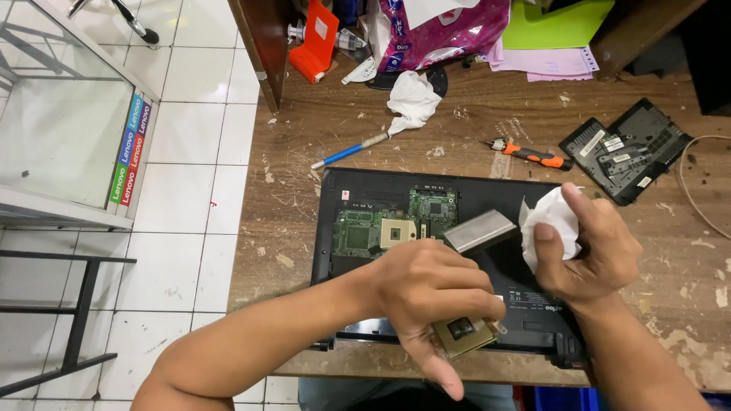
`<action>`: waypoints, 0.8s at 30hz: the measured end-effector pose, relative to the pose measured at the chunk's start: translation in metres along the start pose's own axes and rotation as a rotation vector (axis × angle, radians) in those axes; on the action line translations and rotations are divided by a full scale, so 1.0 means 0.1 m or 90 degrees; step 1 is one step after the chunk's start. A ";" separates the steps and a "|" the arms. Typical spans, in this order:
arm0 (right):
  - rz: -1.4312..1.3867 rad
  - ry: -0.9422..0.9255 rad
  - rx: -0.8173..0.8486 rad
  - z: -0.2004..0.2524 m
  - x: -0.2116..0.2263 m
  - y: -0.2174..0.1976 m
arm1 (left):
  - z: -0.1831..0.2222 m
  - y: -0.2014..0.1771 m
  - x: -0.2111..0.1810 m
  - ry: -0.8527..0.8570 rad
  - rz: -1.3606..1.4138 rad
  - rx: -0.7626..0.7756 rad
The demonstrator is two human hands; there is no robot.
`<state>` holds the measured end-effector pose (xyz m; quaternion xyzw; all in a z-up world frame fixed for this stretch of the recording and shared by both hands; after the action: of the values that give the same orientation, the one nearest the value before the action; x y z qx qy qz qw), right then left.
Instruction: The person uses a screwdriver to remove screws from a laptop's internal components. They detach a copper heat sink from the motherboard, wipe it with a tissue, and then reposition it back onto the laptop.
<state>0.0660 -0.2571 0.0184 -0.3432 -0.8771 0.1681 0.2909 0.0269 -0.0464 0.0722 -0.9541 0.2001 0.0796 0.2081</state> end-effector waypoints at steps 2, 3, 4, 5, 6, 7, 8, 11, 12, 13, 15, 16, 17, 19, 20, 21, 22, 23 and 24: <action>-0.023 -0.006 -0.002 -0.02 -0.03 0.02 | -0.01 0.00 0.00 0.021 -0.050 0.017; -0.046 -0.014 -0.006 -0.03 -0.04 0.02 | -0.02 0.00 -0.01 0.044 -0.100 0.035; -0.046 -0.013 -0.005 -0.03 -0.02 0.02 | -0.01 0.00 0.00 0.043 -0.100 0.034; -0.051 0.019 0.009 -0.04 -0.04 0.05 | -0.01 0.00 0.01 0.042 -0.106 0.042; -0.057 0.050 0.021 -0.05 -0.07 0.07 | -0.01 0.00 0.02 0.041 -0.113 0.051; -0.057 0.050 0.021 -0.06 -0.06 0.09 | -0.02 -0.01 0.02 0.041 -0.114 0.051; -0.103 0.075 0.040 -0.07 -0.08 0.12 | -0.02 -0.01 0.02 0.043 -0.131 0.058; -0.191 0.091 0.077 -0.17 -0.04 0.19 | -0.02 -0.01 0.02 0.050 -0.163 0.066; -0.234 0.082 0.096 -0.21 0.01 0.22 | -0.02 -0.01 0.02 0.055 -0.179 0.066; -0.234 0.082 0.096 -0.22 0.01 0.22 | -0.02 -0.02 0.01 0.055 -0.179 0.066; -0.247 0.109 0.121 -0.23 -0.02 0.25 | -0.02 -0.01 0.01 0.056 -0.203 0.072; -0.247 0.109 0.122 -0.23 -0.02 0.26 | -0.03 -0.01 0.01 0.055 -0.203 0.071; -0.251 0.117 0.123 -0.24 -0.03 0.28 | -0.03 -0.01 0.01 0.055 -0.217 0.067; -0.254 0.125 0.126 -0.26 -0.03 0.28 | -0.03 -0.01 0.01 0.054 -0.230 0.062; -0.260 0.135 0.135 -0.26 -0.03 0.29 | -0.03 -0.01 0.01 0.056 -0.246 0.066; -0.267 0.144 0.143 -0.26 -0.03 0.30 | -0.04 0.00 0.01 0.059 -0.262 0.070; -0.267 0.144 0.144 -0.26 -0.03 0.30 | -0.04 -0.01 0.00 0.058 -0.262 0.070; -0.279 0.149 0.149 -0.25 -0.04 0.31 | -0.03 0.00 0.02 0.049 -0.274 0.090; -0.292 0.155 0.155 -0.24 -0.05 0.32 | -0.03 0.01 0.03 0.039 -0.286 0.109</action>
<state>0.1004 -0.2358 0.0195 -0.1161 -0.8640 0.1594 0.4633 0.0297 -0.0501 0.0735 -0.9554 -0.0051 -0.0149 0.2948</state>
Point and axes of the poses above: each hand's wrist, its own z-axis away from the middle knuckle, its own y-axis out of the palm, x = y × z, the point moved 9 cm from there along -z, towards the middle knuckle, and after that the axes turned 9 degrees about y, right-handed, at the moved point
